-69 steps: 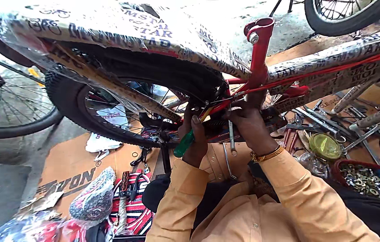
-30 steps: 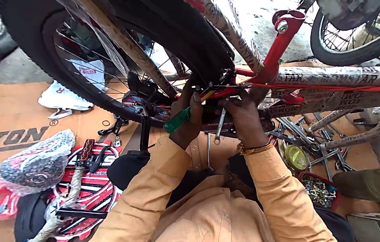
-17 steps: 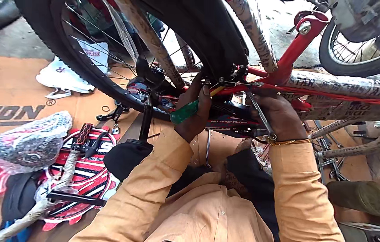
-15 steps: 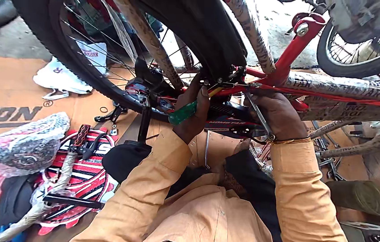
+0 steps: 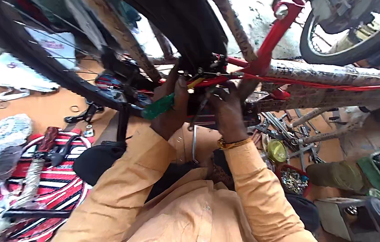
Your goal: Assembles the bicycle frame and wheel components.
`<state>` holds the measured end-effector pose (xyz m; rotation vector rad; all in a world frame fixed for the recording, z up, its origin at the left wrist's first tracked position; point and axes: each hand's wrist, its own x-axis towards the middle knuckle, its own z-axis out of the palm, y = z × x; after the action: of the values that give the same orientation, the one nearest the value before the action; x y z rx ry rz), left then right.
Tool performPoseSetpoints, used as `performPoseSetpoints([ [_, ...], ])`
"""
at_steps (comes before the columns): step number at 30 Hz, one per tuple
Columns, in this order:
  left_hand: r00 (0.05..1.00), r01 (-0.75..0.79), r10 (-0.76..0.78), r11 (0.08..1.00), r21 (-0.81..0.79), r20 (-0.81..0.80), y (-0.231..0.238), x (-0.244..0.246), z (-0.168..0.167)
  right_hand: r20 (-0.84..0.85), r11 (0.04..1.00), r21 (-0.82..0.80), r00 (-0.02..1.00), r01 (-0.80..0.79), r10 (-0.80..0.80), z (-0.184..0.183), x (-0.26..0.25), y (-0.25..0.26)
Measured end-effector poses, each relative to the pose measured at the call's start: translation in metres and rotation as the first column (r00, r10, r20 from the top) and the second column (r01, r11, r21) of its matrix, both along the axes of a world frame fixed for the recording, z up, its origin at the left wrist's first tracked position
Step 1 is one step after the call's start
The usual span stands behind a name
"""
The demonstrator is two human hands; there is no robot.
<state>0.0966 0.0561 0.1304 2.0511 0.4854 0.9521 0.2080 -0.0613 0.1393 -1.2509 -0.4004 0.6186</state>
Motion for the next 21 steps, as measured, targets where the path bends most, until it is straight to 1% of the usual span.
performPoseSetpoints([
  [2, 1.0, -0.001, 0.001, 1.0, 0.022, -0.013, -0.002, -0.002, 0.002, -0.023, 1.0, -0.002, 1.0, -0.017, 0.017, 0.001, 0.0, 0.001],
  [5, 1.0, -0.01, 0.009, 0.999, 0.047, 0.005, 0.0, -0.001, 0.0, -0.06, 0.995, -0.037, 0.994, -0.089, 0.087, 0.009, 0.014, -0.006],
  [9, 1.0, -0.018, 0.017, 0.997, 0.072, 0.016, 0.003, 0.001, -0.003, -0.041, 0.961, -0.082, 0.965, -0.263, 0.26, 0.024, 0.065, -0.036],
  [11, 1.0, -0.03, 0.03, 0.997, 0.07, 0.007, 0.003, 0.0, -0.006, -0.014, 0.93, -0.151, 0.941, -0.335, 0.337, 0.034, 0.083, -0.045],
  [13, 1.0, -0.02, 0.019, 0.997, 0.079, 0.017, 0.004, 0.0, -0.005, 0.029, 0.916, -0.259, 0.946, -0.306, 0.324, 0.04, 0.079, -0.045],
  [15, 0.999, -0.012, 0.01, 0.998, 0.06, 0.041, 0.002, 0.002, -0.004, 0.086, 0.926, -0.298, 0.96, -0.23, 0.267, 0.037, 0.064, -0.042],
  [17, 0.999, -0.022, 0.021, 0.999, 0.032, 0.041, 0.002, 0.003, -0.004, 0.098, 0.951, -0.25, 0.973, -0.181, 0.211, 0.027, 0.047, -0.033],
  [21, 0.999, -0.005, 0.004, 1.0, 0.018, 0.038, 0.003, 0.002, -0.005, 0.041, 0.984, -0.138, 0.992, -0.11, 0.117, 0.011, 0.018, -0.013],
])
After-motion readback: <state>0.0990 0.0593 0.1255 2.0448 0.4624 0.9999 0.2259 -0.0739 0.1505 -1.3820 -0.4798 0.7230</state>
